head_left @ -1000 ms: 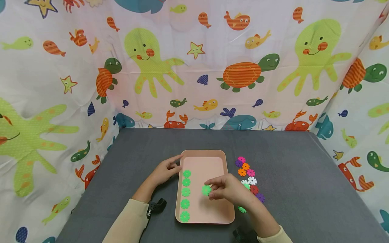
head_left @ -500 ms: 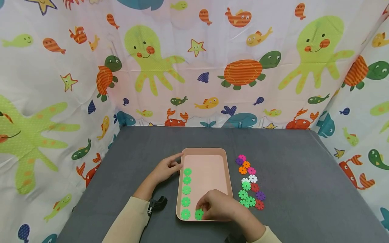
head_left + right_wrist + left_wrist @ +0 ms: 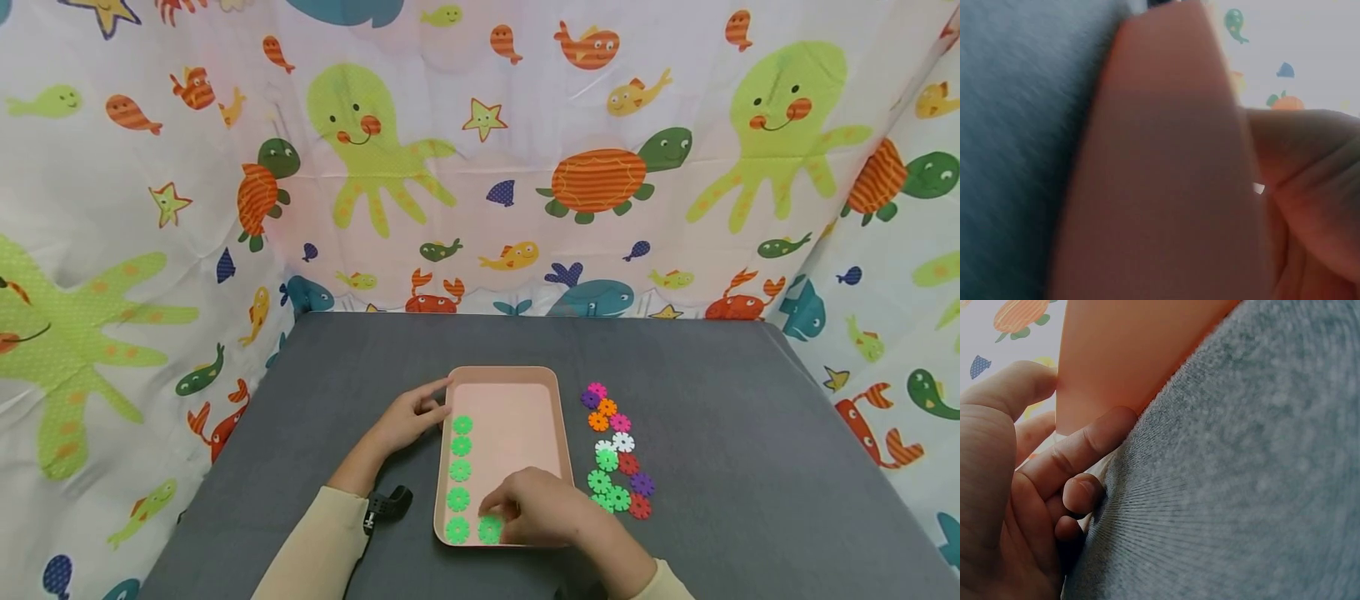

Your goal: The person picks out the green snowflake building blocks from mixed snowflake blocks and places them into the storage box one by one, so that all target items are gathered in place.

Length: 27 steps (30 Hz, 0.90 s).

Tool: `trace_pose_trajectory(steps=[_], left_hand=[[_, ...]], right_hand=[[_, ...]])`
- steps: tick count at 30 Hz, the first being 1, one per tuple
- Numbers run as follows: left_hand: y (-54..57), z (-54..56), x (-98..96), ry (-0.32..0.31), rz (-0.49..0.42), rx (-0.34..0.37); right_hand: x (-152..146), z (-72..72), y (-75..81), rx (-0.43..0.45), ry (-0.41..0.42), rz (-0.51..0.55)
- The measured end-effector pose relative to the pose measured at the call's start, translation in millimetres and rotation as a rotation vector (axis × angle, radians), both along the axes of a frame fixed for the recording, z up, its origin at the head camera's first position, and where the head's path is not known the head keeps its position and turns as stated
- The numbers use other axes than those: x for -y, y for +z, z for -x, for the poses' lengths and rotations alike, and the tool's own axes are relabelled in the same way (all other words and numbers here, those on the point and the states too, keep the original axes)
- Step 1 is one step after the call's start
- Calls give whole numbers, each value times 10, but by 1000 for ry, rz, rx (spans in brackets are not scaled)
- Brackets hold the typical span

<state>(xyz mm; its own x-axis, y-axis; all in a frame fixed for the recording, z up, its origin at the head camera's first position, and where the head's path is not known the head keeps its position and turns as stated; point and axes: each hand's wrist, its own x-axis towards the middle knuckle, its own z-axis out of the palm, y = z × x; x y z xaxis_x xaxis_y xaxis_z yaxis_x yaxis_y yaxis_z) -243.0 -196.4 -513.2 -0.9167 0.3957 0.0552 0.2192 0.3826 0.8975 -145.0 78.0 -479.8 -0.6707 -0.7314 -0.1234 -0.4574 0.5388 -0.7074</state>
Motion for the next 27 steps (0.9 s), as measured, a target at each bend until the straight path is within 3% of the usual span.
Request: trace_pose_trajectory(steps=[4,8,14,21,24,27], left_hand=[[6,3,7,-4,-7,-1],[6,3,5,5,6,0],[-4,4,2,11,7,5],[-12,14,13,-10,-15,-6],[-34,27,17,-4,-8,-5],[-132,77,38,3,10,2]], right_hand=[[-173,89,151,39,-51,72],[-416,188,273,29,-159,106],[-810,331,326,26,-337,111],[-1151,406,279,-88,-469,-57],[-1220,424,219,-68,-509,-141],[-1249,448,135,-38,-533,-197]])
